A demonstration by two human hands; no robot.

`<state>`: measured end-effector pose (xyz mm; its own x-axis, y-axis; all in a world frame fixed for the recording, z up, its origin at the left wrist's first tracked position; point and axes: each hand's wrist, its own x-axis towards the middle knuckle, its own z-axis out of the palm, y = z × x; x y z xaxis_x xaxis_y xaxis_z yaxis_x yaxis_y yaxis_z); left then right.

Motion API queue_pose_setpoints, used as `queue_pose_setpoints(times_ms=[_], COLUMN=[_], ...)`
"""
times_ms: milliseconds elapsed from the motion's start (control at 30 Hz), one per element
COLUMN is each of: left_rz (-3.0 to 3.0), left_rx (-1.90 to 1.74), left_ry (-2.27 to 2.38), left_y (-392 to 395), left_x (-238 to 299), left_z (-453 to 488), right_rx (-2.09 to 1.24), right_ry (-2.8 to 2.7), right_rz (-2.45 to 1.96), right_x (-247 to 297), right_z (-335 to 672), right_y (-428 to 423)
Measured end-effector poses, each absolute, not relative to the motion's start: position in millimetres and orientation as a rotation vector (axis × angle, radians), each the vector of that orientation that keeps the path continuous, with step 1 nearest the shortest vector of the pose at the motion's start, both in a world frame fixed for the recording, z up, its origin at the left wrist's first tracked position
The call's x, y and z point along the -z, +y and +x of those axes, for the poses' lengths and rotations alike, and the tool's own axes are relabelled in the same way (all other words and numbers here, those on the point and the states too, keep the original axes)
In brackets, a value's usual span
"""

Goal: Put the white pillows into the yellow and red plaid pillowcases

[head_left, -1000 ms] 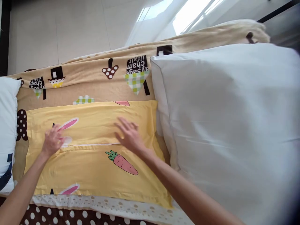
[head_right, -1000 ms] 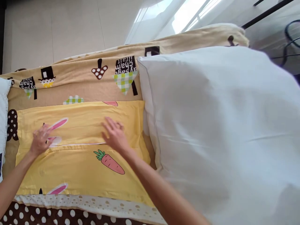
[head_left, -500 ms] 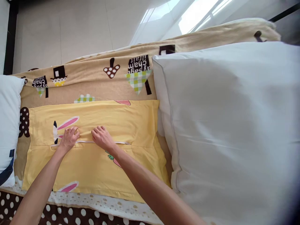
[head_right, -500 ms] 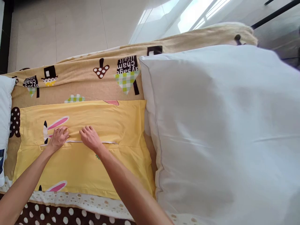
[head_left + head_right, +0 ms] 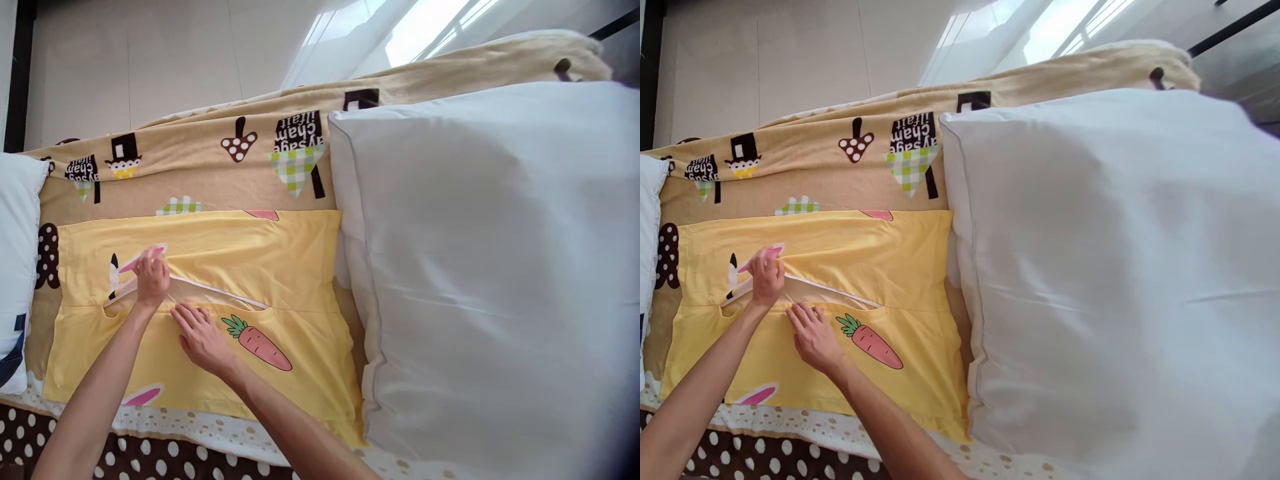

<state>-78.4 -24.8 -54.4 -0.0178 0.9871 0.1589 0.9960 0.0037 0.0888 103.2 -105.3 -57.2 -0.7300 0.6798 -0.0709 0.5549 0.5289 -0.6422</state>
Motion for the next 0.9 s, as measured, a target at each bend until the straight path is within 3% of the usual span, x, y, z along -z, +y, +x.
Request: queue_pose_setpoints(times_ms=[100,167,400,600,767,900], left_rz=[-2.838,-3.020,-2.965,-2.682,-2.868,-2.800], left_rx=[0.137,-0.002,-0.099,0.085,-0.123,-0.117], left_ry=[-1.534,-1.371,-1.654,-2.013,-1.918,-1.996], left_y=[-43.8,-46.3,-35.0,-123.6,-209.1,-228.4], left_x=[56.0,55.9,50.3,31.9,27.3,22.2], left_z=[-74.6,-78.9,-82.5,-54.0,-31.3,-25.0], right_rx=[-1.016,-1.042,-1.332,-0.931,-0.787,-0.762], right_ry=[-2.619,-2.652,-2.606,-2.430,-2.666,-2.680], right_rz=[-1.103,-1.086,-0.655,-1.106,-1.065,-1.071], right_x=[48.4,46.6,39.5,55.2,82.8,73.4], right_z=[94.6,90.9,100.0,142.2,165.6,171.8], right_y=[-106.1,-113.2,-128.2,-42.5,6.0,-2.5])
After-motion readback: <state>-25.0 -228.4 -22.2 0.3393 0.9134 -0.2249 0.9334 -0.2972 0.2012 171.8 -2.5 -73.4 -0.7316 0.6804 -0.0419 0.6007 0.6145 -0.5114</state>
